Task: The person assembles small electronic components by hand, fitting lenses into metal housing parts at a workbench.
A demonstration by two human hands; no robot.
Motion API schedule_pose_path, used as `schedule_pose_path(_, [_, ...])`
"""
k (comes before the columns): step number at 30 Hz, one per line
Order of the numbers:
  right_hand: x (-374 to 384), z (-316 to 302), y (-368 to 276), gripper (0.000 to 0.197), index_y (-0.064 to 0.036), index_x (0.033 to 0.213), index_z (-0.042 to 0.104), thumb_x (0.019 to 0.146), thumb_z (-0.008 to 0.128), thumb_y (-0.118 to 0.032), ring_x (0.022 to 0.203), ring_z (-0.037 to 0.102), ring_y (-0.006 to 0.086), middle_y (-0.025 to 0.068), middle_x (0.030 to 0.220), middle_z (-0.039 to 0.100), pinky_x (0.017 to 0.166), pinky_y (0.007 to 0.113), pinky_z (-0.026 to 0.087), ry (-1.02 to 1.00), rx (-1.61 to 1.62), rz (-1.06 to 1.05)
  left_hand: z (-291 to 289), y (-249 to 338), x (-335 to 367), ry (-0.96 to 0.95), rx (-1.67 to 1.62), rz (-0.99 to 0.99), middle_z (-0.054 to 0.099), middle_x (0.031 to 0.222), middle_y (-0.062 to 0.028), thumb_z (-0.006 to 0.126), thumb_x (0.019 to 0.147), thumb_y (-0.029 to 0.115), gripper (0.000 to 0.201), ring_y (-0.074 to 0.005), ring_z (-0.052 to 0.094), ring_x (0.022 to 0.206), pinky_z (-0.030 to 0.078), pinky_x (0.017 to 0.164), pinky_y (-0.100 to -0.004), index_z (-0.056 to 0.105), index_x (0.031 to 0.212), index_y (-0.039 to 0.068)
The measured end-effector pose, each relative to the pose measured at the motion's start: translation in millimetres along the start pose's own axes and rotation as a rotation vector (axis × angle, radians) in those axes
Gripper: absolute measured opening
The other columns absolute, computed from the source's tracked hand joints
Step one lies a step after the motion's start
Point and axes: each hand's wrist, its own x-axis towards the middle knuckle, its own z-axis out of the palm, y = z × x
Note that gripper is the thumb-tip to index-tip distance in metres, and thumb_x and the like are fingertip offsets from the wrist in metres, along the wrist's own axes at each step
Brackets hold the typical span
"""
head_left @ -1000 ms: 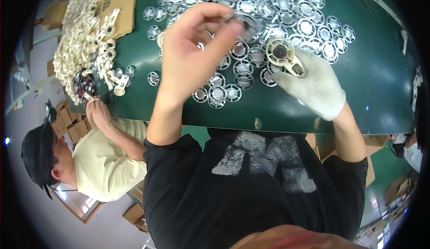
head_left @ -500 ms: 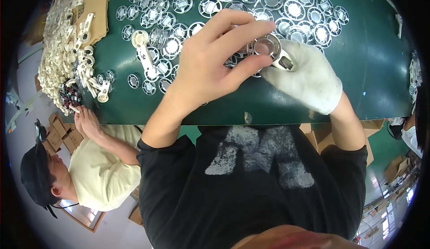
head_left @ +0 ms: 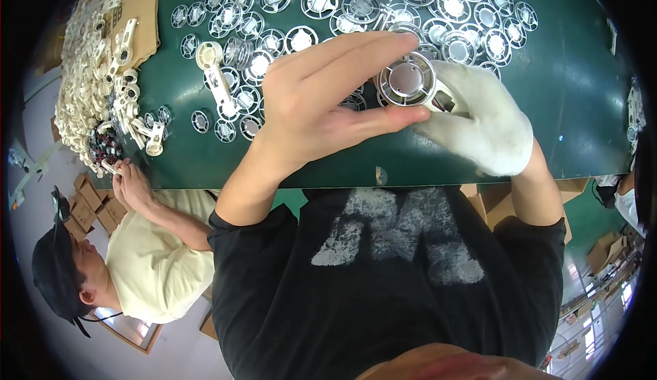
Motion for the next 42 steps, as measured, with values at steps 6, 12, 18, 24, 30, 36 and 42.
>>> schedule_pose_path(6, [3,-10,-12,0.032,0.0,0.093,0.065,0.094,0.063,-0.032,0.065,0.056,0.0127,0.0035,0.071,0.06,0.06,0.03,0.045,-0.3,0.274,0.314,-2,-2,-3,-0.065,-0.042,0.216,0.076,0.101,-0.0163,0.085,0.073,0.038,0.057,-0.0251,0.074,0.08,0.055,0.063,-0.0269,0.073,0.109,-0.005])
schedule_pose_path(12, [1,22,18,0.028,-0.0114,0.104,0.069,0.096,0.065,-0.038,0.062,0.063,0.0248,0.0074,0.07,0.064,0.06,0.036,0.05,0.238,-0.004,-0.205,-2,-6,9,-0.194,-0.382,-0.018,0.073,0.115,-0.0172,0.085,0.075,0.045,0.07,-0.0249,0.07,0.092,0.052,0.084,-0.0349,0.067,0.12,-0.005])
schedule_pose_path(18, [-2,20,21,0.025,-0.0171,0.107,0.069,0.089,0.071,-0.034,0.063,0.068,0.0307,0.0083,0.071,0.066,0.055,0.039,0.054,0.312,-0.621,-0.354,6,4,4,-0.18,-0.481,-0.163,0.073,0.113,-0.0198,0.073,0.089,0.018,0.032,-0.0294,0.071,0.103,0.056,0.089,-0.0373,0.071,0.108,-0.007])
schedule_pose_path(24, [-2,18,-11,0.039,-0.0054,0.111,0.068,0.086,0.072,-0.034,0.073,0.072,0.0325,0.0131,0.081,0.072,0.068,0.038,0.057,0.32,-0.37,0.03,-12,-4,24,-0.194,-0.416,-0.313,0.065,0.087,0.0001,0.081,0.082,0.01,0.021,-0.0124,0.06,0.076,0.048,0.068,-0.0268,0.079,0.102,0.007])
schedule_pose_path(30, [-2,28,-1,0.035,0.0004,0.122,0.065,0.088,0.071,-0.007,0.072,0.064,0.0147,0.007,0.078,0.066,0.075,0.027,0.052,0.444,-0.324,-0.197,-89,-86,66,0.208,-0.484,-0.718,0.068,0.095,-0.0035,0.06,0.103,0.03,0.032,-0.0094,0.061,0.078,0.051,0.07,-0.024,0.069,0.112,0.0])
schedule_pose_path(36, [1,32,-2,0.023,-0.0052,0.113,0.069,0.09,0.068,-0.009,0.078,0.073,0.0223,0.0095,0.085,0.074,0.074,0.03,0.055,0.378,-0.463,-0.253,-133,-40,43,0.083,0.638,-0.742,0.071,0.083,-0.0114,0.072,0.089,0.025,0.038,-0.0245,0.067,0.076,0.054,0.07,-0.0351,0.067,0.116,-0.001])
schedule_pose_path(42, [2,35,10,0.022,0.0003,0.113,0.067,0.091,0.068,-0.002,0.083,0.074,0.0233,0.0146,0.101,0.075,0.081,0.031,0.055,0.326,-0.407,-0.287,-114,-48,-58,-0.097,0.884,-0.952,0.074,0.095,-0.0177,0.076,0.08,0.047,0.057,-0.0365,0.071,0.091,0.056,0.081,-0.045,0.069,0.118,0.005])
